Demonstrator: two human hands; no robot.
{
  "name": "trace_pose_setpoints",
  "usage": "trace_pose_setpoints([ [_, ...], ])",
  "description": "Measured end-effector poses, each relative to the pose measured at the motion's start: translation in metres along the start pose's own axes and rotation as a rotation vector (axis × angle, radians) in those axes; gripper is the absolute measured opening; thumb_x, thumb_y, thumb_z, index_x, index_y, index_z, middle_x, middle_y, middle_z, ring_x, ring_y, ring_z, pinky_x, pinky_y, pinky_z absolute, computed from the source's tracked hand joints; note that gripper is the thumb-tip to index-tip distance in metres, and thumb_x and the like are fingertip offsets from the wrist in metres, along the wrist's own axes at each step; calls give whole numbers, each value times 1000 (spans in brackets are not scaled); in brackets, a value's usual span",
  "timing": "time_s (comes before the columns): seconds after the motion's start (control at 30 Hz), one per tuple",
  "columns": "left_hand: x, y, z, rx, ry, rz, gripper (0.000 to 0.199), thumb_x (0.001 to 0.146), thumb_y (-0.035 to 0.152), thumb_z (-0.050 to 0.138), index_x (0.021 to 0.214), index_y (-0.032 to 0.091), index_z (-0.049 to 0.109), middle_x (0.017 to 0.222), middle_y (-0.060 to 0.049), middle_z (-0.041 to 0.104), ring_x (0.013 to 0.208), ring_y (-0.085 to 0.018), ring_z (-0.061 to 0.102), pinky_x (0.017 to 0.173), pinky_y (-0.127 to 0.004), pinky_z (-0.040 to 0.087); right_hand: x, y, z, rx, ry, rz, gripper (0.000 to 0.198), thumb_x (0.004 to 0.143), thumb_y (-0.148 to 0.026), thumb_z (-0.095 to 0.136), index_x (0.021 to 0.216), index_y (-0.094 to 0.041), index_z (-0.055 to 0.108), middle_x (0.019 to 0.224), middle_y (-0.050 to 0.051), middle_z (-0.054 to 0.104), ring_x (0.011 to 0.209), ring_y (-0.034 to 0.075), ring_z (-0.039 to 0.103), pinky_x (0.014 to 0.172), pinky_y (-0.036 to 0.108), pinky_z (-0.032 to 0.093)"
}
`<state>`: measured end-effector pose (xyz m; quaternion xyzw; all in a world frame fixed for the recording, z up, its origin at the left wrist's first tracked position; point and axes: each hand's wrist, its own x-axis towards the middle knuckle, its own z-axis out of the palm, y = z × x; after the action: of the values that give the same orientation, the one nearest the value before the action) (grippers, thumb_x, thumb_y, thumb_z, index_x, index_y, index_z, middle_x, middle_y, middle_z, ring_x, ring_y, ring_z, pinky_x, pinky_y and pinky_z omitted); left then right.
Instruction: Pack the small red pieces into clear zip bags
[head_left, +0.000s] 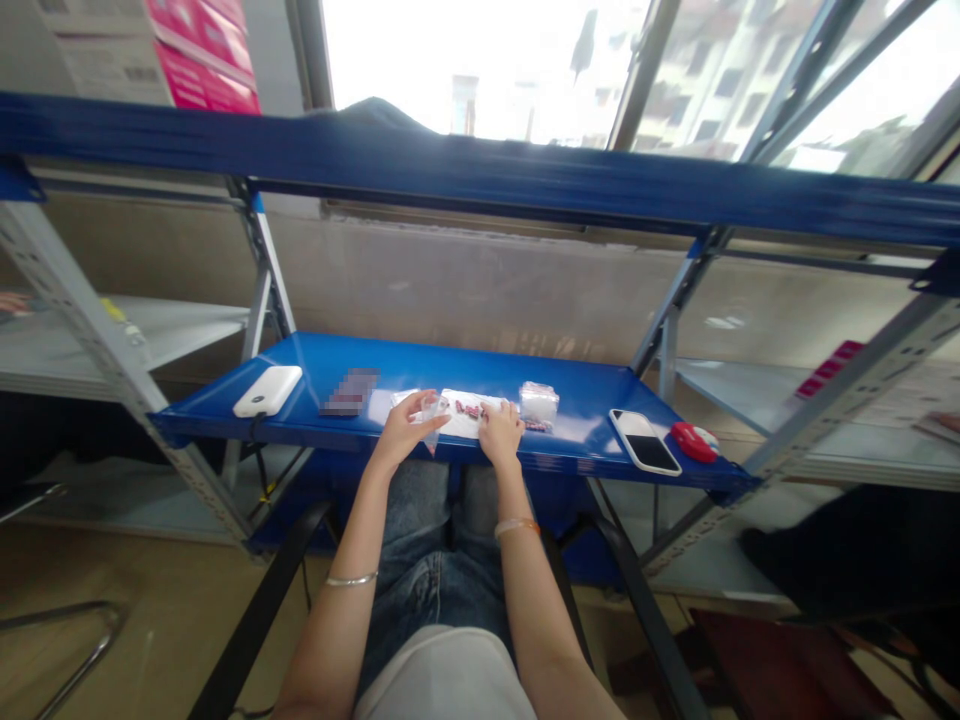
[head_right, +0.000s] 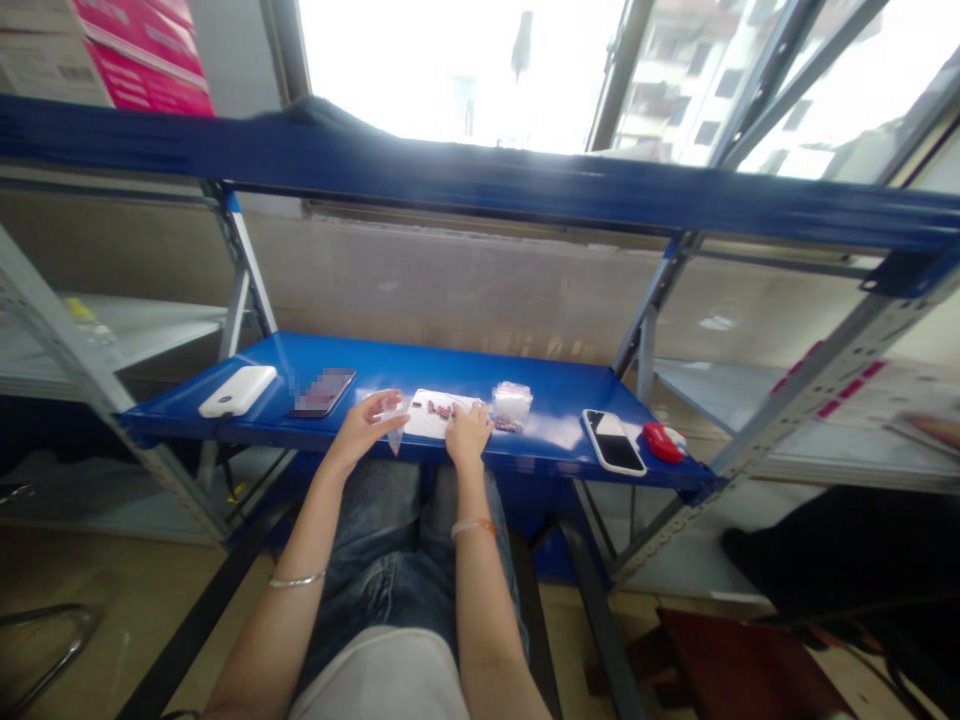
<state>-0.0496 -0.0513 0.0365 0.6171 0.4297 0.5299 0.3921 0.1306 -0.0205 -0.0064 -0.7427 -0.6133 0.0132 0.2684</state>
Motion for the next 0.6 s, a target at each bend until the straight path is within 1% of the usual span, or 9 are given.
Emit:
trace_pose_setpoints([
  [0.07,0,-1,0,-8,-2,-1,56,62,39,76,111,19,60,117,-12,62,114,-27,54,98,-40,37,-1,-1,0,-21,-18,-19,41,89,-19,38,126,-29,55,142,12,37,134,30,23,100,50,23],
  [0.13,0,-2,-1,-13,5,-3,56,61,39,76,111,19,60,117,-12,62,113,-27,54,98,-41,37,-1,-2,0,-19,-19,-24,39,89,-21,39,122,-29,58,142,12,37,134,30,23,101,50,23],
  [0.23,0,-2,-2,-16,16,-2,57,61,38,76,112,19,60,116,-12,63,113,-27,54,99,-42,37,-1,-3,-1,15,27,5,34,90,-25,39,115,-27,62,139,12,40,131,28,29,100,47,26],
  [0.33,0,-2,-2,-27,16,1,56,62,38,76,112,19,60,116,-12,63,113,-27,54,98,-42,38,0,-3,0,28,56,25,36,90,-24,38,121,-28,58,137,14,41,128,27,34,98,46,28],
  [0.43,0,-1,0,-38,10,0,55,61,38,76,111,18,61,115,-12,63,112,-27,55,98,-41,38,0,-2,2,2,21,-36,37,90,-23,39,122,-31,56,140,12,38,132,28,29,100,47,25],
  [0.5,-1,-1,1,-41,10,-3,55,61,38,76,110,18,61,114,-12,63,112,-26,55,98,-41,38,-1,-1,3,-4,17,-63,36,91,-24,39,119,-31,59,140,11,38,133,28,26,101,46,24],
  [0.6,-1,0,1,-51,9,-8,56,61,37,76,111,18,61,114,-12,63,111,-26,55,97,-40,39,-2,-2,3,31,69,-37,32,91,-27,39,110,-26,64,134,12,44,129,26,32,100,43,27],
])
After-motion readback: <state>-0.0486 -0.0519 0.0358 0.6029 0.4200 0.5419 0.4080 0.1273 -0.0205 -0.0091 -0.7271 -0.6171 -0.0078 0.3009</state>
